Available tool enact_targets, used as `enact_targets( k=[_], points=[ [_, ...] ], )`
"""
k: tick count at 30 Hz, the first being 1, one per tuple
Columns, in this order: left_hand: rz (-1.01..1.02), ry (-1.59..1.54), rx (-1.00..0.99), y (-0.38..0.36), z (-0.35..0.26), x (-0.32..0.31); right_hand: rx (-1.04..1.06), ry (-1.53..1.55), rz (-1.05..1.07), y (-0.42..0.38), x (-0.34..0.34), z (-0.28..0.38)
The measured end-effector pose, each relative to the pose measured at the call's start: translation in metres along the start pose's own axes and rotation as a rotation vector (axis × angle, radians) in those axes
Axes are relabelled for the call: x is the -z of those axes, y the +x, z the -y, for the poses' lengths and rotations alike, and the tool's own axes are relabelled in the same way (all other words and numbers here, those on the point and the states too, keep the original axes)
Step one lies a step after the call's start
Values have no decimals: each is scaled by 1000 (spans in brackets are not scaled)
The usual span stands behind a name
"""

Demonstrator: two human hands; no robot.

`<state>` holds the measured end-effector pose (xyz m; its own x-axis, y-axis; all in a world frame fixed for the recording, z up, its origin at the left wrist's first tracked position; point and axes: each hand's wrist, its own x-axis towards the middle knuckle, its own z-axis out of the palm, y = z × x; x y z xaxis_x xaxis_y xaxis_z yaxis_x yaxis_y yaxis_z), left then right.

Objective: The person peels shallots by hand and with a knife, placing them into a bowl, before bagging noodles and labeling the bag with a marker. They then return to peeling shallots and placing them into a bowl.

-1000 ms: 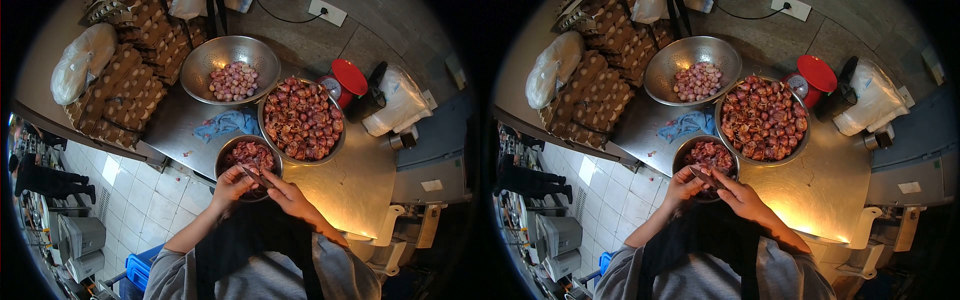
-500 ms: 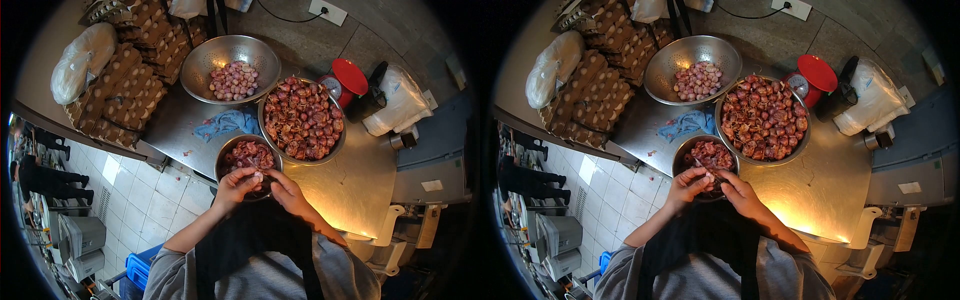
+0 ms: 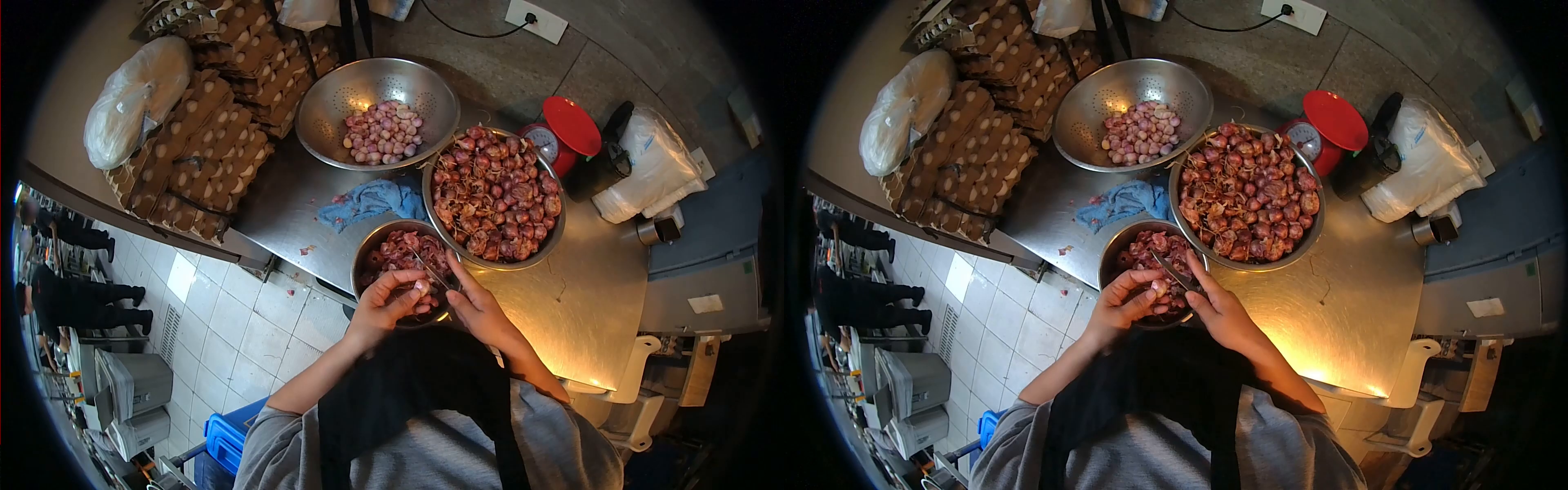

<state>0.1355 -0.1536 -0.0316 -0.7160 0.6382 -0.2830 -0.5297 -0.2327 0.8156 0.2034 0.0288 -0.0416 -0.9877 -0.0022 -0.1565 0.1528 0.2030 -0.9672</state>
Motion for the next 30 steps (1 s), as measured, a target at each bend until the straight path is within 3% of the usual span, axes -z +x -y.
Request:
enact_targets(
  k=[5, 8, 20, 23, 30],
  points=[
    [-45, 18, -26, 3, 5, 3, -145, 299, 211, -8, 4, 9],
    [-33, -16, -57, 4, 8, 5, -109, 461, 290, -10, 0, 16],
    [-48, -120, -13, -1, -5, -1, -192, 360, 67, -4, 0, 8],
    [-32, -174, -28, 3, 0, 2, -117, 297, 44, -4, -1, 13],
    [-70, -298, 5, 4, 0, 1, -121, 384, 131, -9, -5, 16]
  ],
)
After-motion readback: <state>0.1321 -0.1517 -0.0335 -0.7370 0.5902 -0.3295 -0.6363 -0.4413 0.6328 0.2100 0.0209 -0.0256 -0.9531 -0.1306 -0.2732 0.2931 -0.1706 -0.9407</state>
